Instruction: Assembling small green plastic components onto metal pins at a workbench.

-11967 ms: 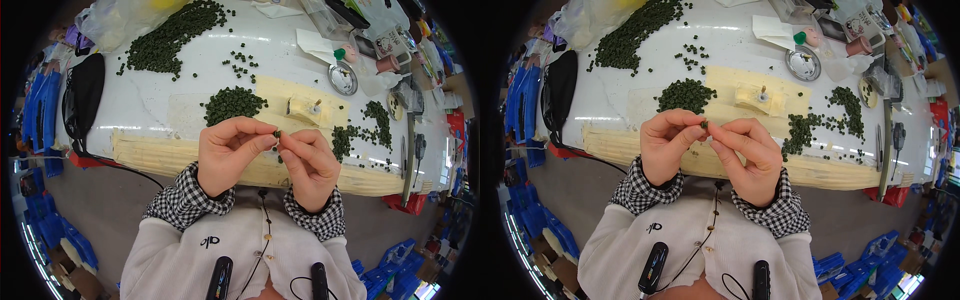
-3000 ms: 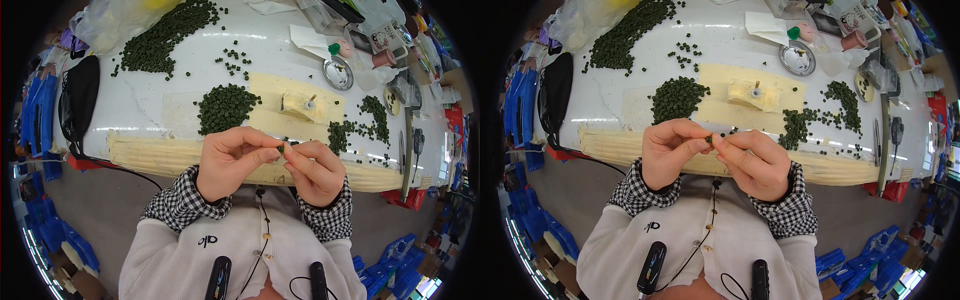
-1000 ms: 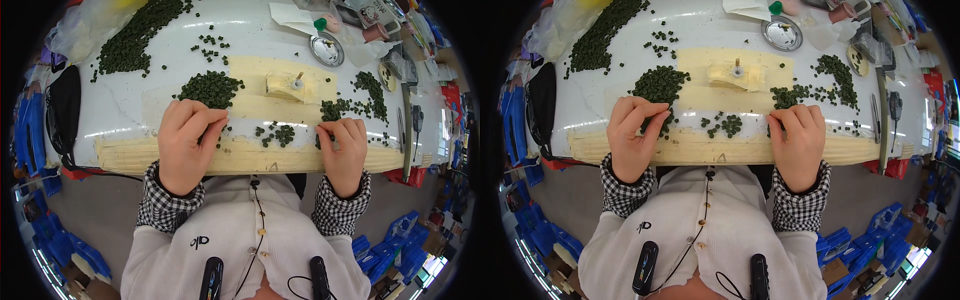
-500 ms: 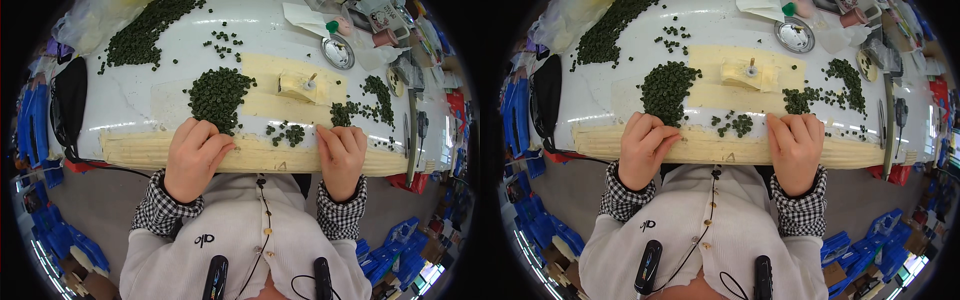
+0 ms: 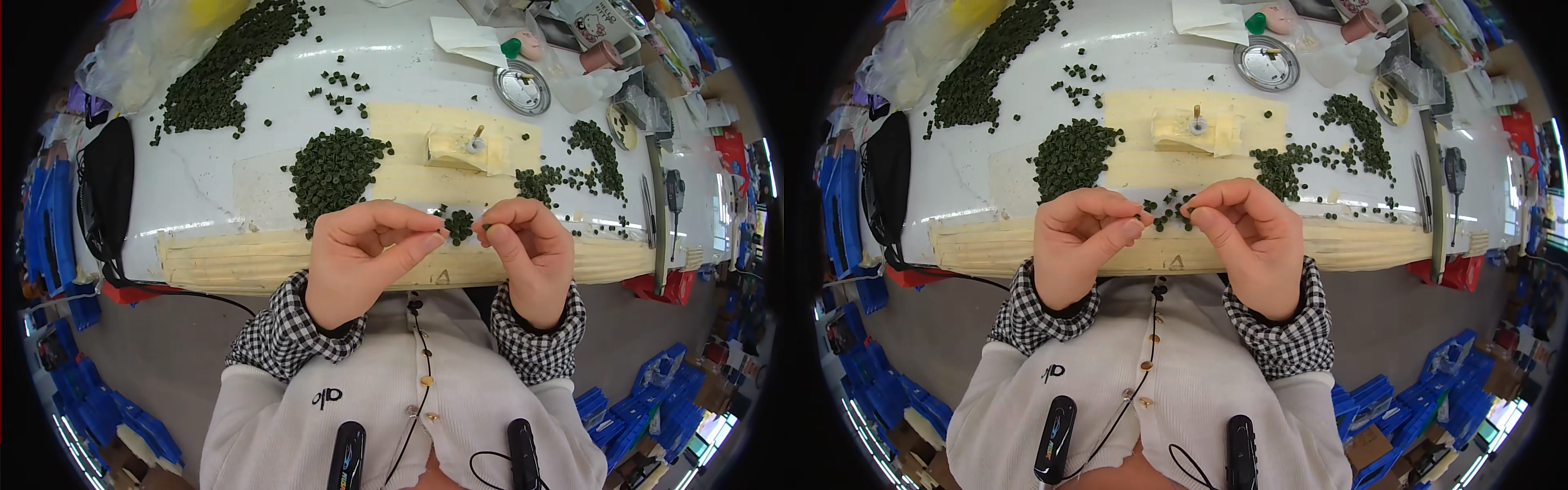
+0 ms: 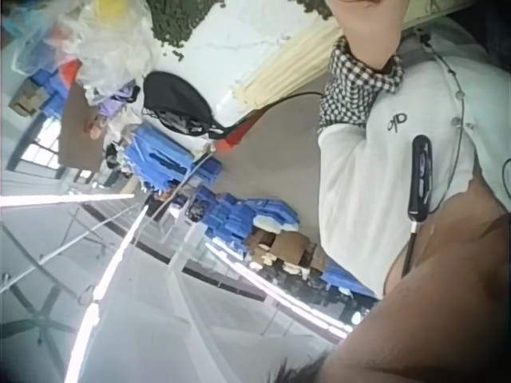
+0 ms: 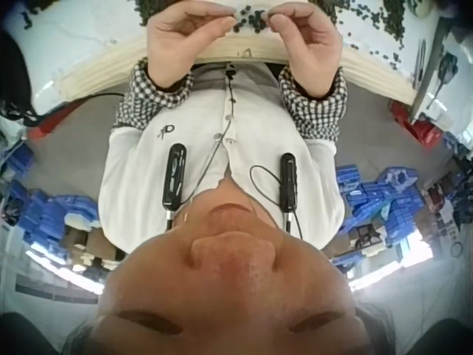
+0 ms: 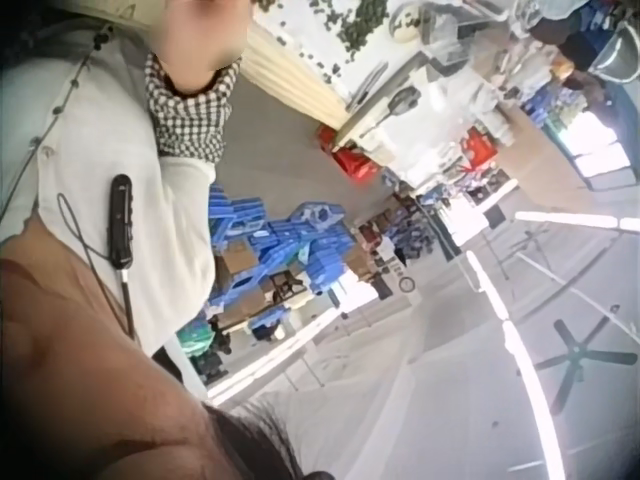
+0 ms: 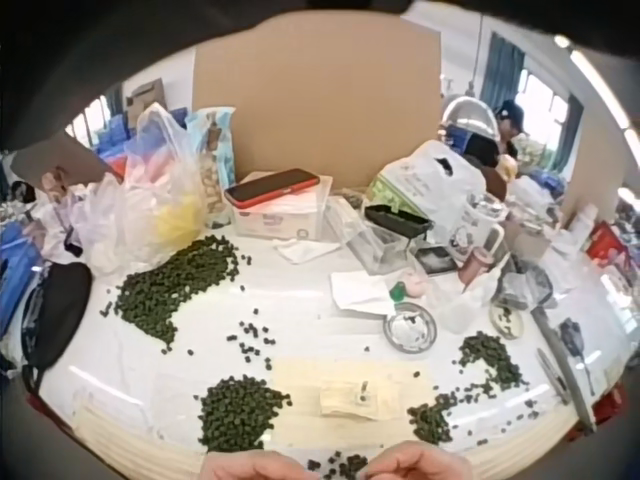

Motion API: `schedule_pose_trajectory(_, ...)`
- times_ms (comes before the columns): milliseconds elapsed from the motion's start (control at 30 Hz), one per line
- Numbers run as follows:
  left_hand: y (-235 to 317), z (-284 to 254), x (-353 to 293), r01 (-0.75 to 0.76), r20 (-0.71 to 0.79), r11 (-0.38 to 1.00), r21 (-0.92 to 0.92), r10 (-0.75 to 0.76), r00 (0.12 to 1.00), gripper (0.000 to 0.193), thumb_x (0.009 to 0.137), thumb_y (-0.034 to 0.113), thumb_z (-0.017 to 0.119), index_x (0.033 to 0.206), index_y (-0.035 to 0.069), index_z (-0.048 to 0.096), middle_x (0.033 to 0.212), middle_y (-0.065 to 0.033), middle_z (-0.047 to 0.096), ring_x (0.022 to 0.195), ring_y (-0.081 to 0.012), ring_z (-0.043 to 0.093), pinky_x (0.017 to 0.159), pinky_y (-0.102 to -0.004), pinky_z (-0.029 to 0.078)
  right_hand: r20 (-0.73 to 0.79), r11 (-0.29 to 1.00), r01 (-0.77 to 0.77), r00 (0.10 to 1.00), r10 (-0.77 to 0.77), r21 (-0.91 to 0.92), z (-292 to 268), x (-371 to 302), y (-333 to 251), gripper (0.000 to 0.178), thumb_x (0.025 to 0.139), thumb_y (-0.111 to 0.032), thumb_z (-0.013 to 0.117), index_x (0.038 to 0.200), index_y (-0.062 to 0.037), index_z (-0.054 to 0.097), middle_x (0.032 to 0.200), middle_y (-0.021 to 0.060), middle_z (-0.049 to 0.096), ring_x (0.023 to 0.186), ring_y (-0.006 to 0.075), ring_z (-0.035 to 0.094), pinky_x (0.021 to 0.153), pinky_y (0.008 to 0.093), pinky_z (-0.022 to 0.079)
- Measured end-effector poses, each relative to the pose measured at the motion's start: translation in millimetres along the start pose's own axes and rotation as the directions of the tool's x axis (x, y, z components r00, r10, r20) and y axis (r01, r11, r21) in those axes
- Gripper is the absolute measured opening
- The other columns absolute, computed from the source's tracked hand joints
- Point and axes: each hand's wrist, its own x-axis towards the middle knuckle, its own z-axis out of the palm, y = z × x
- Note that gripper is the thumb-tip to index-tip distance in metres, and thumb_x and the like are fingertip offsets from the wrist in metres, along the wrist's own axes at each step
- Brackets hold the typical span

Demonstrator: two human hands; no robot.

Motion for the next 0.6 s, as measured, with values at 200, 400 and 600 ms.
schedule_pose_trajectory(200,-15,-4,5,-0.009,0.095,0.982,-0.188,0.027,0.995,0.015,0.086,-0.007,0.063,0.101,-0.004,0.064,0.097,-0.008,0.066,0.092,-0.0103,0.063,0.083,-0.0229,0.051,0.145,0.973,-0.027,0.989,-0.007,0.228,10,6,15,0.009,0.093,-0.005,0.059,0.1,0.0009,0.059,0.092,0.0017,0.063,0.084,0.0059,0.055,0.078,0.0205,0.044)
schedule_pose_trajectory(400,-14,-2,3,-0.002,0.04,0.969,-0.249,0.012,0.999,0.018,0.087,-0.006,0.062,0.104,-0.003,0.062,0.098,-0.0064,0.065,0.092,-0.0095,0.062,0.083,-0.0222,0.05,0.14,0.97,-0.033,0.99,-0.001,0.241,15,7,17,0.009,0.093,-0.005,0.06,0.1,0.0007,0.059,0.092,0.0013,0.059,0.084,0.0057,0.053,0.077,0.0207,0.044)
schedule_pose_trajectory(600,-13,-5,0,0.053,0.05,0.985,-0.166,-0.046,0.998,0.018,0.087,-0.003,0.064,0.105,-0.003,0.065,0.099,-0.0092,0.069,0.09,-0.0098,0.064,0.08,-0.0217,0.051,0.068,0.988,0.136,0.988,-0.141,0.075,19,7,15,0.01,0.089,0.0,0.062,0.098,0.0023,0.059,0.094,0.0052,0.056,0.086,0.0104,0.054,0.078,0.023,0.045)
